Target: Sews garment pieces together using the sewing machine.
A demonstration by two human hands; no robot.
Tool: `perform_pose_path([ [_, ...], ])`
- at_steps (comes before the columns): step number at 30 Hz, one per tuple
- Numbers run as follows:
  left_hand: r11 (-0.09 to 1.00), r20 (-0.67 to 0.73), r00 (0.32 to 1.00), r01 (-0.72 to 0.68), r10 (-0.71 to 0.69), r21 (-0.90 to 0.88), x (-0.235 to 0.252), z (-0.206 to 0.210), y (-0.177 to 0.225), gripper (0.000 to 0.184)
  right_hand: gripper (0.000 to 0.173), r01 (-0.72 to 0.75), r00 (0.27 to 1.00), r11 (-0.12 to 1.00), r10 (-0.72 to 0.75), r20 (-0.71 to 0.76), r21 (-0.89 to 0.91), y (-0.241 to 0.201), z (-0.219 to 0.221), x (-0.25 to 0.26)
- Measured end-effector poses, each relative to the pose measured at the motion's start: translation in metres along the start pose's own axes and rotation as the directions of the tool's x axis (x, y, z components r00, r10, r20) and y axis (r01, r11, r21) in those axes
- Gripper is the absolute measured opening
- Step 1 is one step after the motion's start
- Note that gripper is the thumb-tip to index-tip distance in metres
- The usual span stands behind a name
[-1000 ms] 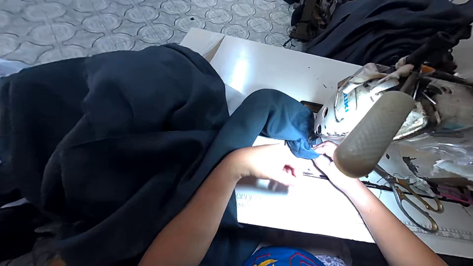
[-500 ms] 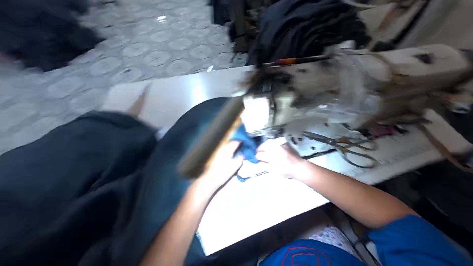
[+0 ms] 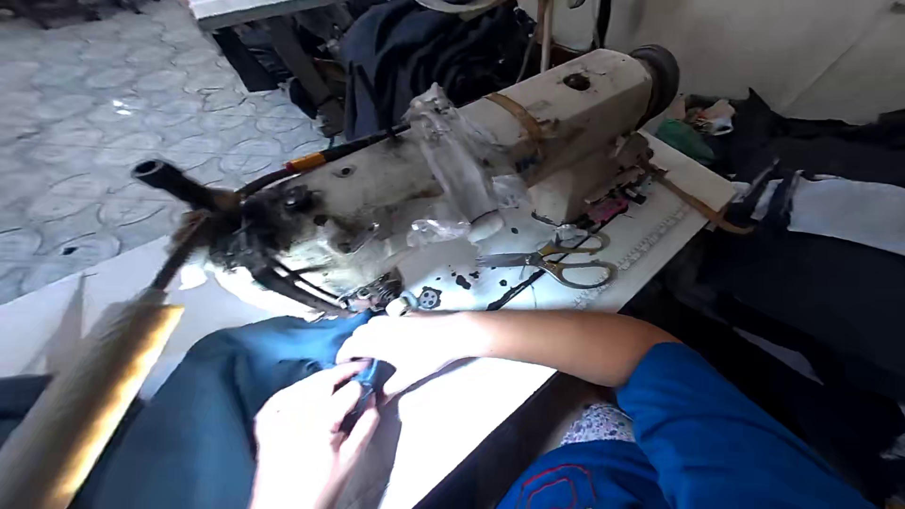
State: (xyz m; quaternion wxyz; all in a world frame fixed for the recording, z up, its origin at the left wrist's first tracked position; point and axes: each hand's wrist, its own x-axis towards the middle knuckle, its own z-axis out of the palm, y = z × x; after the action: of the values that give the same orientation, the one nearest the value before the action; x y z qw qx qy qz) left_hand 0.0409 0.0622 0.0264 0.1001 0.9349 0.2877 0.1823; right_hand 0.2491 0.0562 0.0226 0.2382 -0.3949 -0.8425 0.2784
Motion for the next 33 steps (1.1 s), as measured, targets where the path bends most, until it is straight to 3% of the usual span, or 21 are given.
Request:
perform_pose_path([
  [2,0.978,-0.106,0.981,0.144,-0.16,-0.151,-0.005,0.013,0.003,0.035,0.06,-0.001,0.999,0.991,0.007,-0.045,0.131,0.0,-0.003,-0.008],
  [5,0.819,-0.138,0.883,0.346,-0.449,-0.457,-0.009,0.009,0.011,0.045,0.051,-0.054,0.994,0.99,0.065,-0.086,0.13,0.002,-0.004,-0.015],
  [8,0.685,0.061,0.812,0.527,-0.58,-0.503,-0.008,-0.002,0.01,0.054,0.04,-0.117,0.984,0.985,0.132,-0.119,0.123,0.001,0.0,-0.016],
  [10,0.643,0.217,0.773,0.621,-0.596,-0.448,-0.007,-0.005,0.003,0.039,0.035,-0.091,0.981,0.991,0.106,-0.163,0.097,0.003,0.005,-0.017],
  [12,0.701,0.18,0.798,0.594,-0.574,-0.394,-0.01,-0.003,0.001,0.029,0.033,-0.066,0.98,0.994,0.08,-0.181,0.083,0.004,0.008,-0.017],
  [14,0.84,-0.062,0.864,0.467,-0.5,-0.275,-0.014,0.003,0.006,0.026,0.034,-0.068,0.98,0.993,0.085,-0.181,0.097,0.002,0.009,-0.017],
  [16,0.96,-0.327,0.906,0.28,-0.267,-0.009,-0.016,0.013,0.009,0.017,0.036,-0.034,0.98,0.994,0.053,-0.193,0.101,0.005,0.012,-0.017],
  [18,0.976,-0.373,0.928,0.092,-0.011,0.199,-0.016,0.014,0.014,0.009,0.038,-0.02,0.989,0.995,0.034,-0.147,0.094,0.012,0.016,-0.016],
  [19,0.981,-0.32,0.947,0.027,0.036,0.19,-0.014,0.012,0.019,0.009,0.041,-0.028,0.993,0.995,0.039,-0.112,0.099,0.013,0.017,-0.015],
  [21,0.999,-0.208,0.978,0.032,-0.025,0.03,-0.01,0.014,0.02,0.015,0.044,-0.041,0.996,0.995,0.047,-0.072,0.091,0.013,0.018,-0.014],
  [23,0.961,-0.226,0.955,0.136,-0.192,-0.242,-0.009,0.019,0.012,0.016,0.048,-0.069,0.994,0.992,0.077,-0.076,0.109,0.008,0.014,-0.014],
  [25,0.839,-0.238,0.898,0.214,-0.371,-0.5,-0.007,0.017,0.007,0.013,0.049,-0.066,0.983,0.989,0.087,-0.163,0.13,0.005,0.013,-0.016],
  [27,0.701,-0.188,0.851,0.258,-0.491,-0.665,-0.005,0.011,0.01,0.03,0.037,0.005,0.944,0.992,0.036,-0.327,0.124,0.007,0.018,-0.019],
  [30,0.624,-0.151,0.822,0.283,-0.549,-0.728,-0.003,0.007,0.014,0.047,0.024,0.076,0.919,0.993,-0.034,-0.393,0.093,0.011,0.023,-0.019],
  [33,0.759,-0.167,0.852,0.332,-0.496,-0.56,-0.004,0.006,0.01,0.041,0.019,0.111,0.922,0.991,-0.075,-0.379,0.072,0.011,0.024,-0.018],
])
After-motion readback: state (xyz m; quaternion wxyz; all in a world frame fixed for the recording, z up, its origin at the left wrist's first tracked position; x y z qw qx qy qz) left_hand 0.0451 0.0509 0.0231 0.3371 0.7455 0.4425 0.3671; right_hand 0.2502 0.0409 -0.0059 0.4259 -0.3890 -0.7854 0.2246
